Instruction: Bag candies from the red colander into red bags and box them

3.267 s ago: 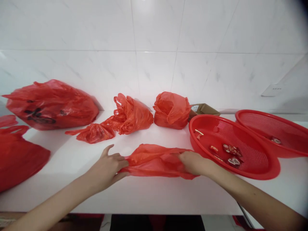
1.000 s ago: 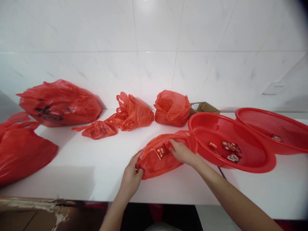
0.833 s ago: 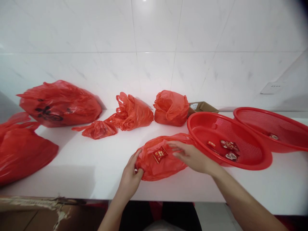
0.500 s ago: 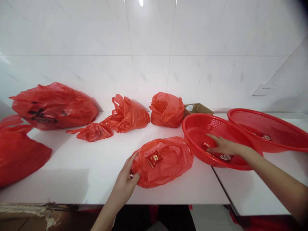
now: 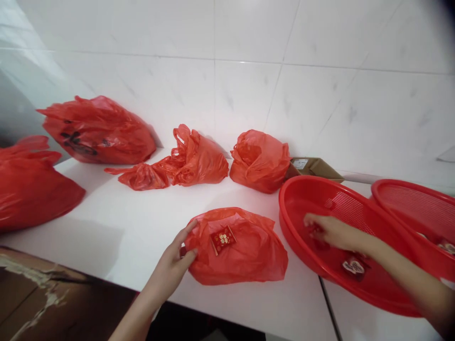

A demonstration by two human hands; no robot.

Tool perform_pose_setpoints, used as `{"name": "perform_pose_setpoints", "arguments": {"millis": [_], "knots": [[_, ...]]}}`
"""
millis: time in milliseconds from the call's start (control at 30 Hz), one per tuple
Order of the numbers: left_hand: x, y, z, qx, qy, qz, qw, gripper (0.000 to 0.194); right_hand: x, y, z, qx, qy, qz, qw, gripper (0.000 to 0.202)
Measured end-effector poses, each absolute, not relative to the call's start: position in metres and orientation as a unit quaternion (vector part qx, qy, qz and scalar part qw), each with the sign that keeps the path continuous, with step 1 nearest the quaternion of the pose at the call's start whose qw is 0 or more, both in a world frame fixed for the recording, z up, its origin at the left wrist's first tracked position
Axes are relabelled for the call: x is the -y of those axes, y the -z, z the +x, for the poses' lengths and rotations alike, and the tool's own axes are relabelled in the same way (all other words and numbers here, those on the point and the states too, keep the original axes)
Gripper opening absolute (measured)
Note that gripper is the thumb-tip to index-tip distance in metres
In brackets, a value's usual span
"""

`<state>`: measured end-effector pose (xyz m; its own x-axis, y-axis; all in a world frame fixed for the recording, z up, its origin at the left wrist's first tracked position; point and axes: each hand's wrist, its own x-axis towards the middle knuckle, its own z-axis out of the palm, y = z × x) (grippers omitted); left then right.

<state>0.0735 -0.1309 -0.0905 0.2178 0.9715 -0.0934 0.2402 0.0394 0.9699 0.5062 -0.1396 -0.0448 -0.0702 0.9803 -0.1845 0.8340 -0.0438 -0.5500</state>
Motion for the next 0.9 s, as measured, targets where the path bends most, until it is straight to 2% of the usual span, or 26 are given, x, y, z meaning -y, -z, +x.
{"name": "perform_pose_setpoints", "arguments": {"millis": [33,100,167,233,267,333,433,533,733,900], "knots": [[0.132,0.09,0.074,-0.516,-0.367,0.583,0.509,0.065,0.137,0.03,0.502,0.668,-0.284,-0.673,0.142,0.002],[0.136,0.089,0.076,-0.524,-0.379,0.564,0.514,0.064,0.14,-0.001,0.482,0.642,-0.292,-0.674,0.218,0.013],[0.14,0.09,0.078,-0.53,-0.387,0.553,0.513,0.062,0.15,-0.022,0.446,0.632,-0.37,-0.617,0.29,0.02],[0.142,0.09,0.081,-0.532,-0.393,0.56,0.499,0.06,0.159,-0.025,0.403,0.637,-0.486,-0.519,0.297,0.019],[0.142,0.091,0.082,-0.531,-0.393,0.565,0.494,0.06,0.161,-0.019,0.382,0.655,-0.506,-0.487,0.279,0.017],[0.143,0.091,0.082,-0.525,-0.393,0.573,0.492,0.06,0.158,0.005,0.35,0.712,-0.448,-0.477,0.254,0.017],[0.141,0.09,0.078,-0.516,-0.392,0.582,0.492,0.062,0.145,0.045,0.331,0.746,-0.348,-0.524,0.221,0.043],[0.136,0.089,0.07,-0.528,-0.375,0.597,0.473,0.062,0.142,0.065,0.334,0.707,-0.351,-0.571,0.227,0.055],[0.118,0.088,0.06,-0.5,-0.359,0.647,0.45,0.06,0.15,0.064,0.325,0.592,-0.395,-0.603,0.36,0.043],[0.11,0.09,0.052,-0.503,-0.361,0.641,0.454,0.058,0.146,0.068,0.315,0.614,-0.326,-0.642,0.323,0.043]]}}
